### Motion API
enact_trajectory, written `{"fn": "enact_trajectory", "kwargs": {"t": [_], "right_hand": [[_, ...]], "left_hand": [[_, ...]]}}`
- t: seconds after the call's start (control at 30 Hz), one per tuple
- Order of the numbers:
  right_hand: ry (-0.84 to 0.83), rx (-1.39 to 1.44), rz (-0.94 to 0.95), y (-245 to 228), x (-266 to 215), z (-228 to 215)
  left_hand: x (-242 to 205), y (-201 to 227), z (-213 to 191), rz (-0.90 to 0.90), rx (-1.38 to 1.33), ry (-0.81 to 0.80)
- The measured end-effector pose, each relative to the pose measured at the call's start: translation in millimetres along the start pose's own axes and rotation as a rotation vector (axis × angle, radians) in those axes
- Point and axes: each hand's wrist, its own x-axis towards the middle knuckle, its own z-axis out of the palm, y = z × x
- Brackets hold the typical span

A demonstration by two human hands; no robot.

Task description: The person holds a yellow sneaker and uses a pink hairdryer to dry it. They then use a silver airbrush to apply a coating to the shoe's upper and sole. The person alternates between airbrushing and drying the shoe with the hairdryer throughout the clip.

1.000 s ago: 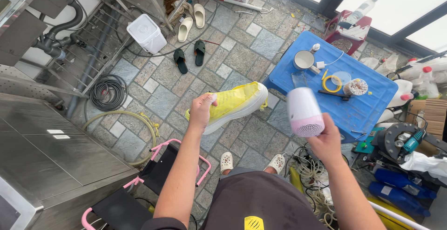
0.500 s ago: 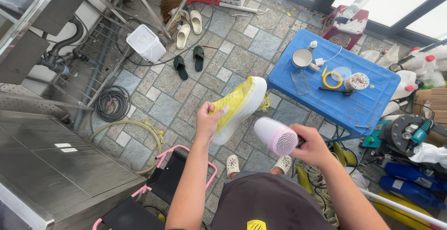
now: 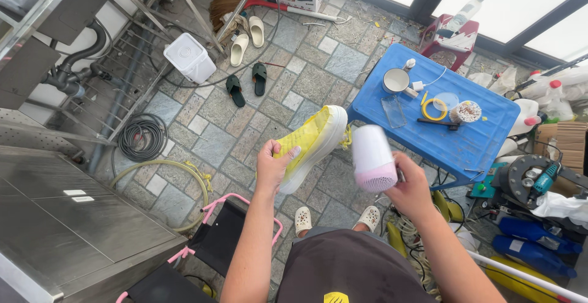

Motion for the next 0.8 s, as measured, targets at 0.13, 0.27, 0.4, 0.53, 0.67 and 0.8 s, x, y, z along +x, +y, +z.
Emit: {"fn": "enact_trajectory", "kwargs": {"t": [0.13, 0.27, 0.4, 0.53, 0.67, 0.8], "right_hand": [[-0.112, 0.318, 0.275, -6, 4, 17], [-0.516, 0.042, 0.123, -4, 3, 7], [-0.068, -0.341, 0.027, 6, 2, 22], [-0.139, -0.174, 0.125, 19, 2, 32], [-0.339, -0.021, 0.140, 33, -3, 29], [-0.034, -0.167, 0.024, 39, -8, 42]], "left_hand": [[0, -12, -10, 0.014, -0.047, 0.028], [-1, -27, -22, 0.043, 0.059, 0.137], [-5, -36, -31, 0.069, 0.216, 0.237], [-6, -37, -40, 0.141, 0.333, 0.250], [-5, -39, -46, 0.119, 0.262, 0.252], [-3, -37, -48, 0.028, 0.058, 0.183]]}}
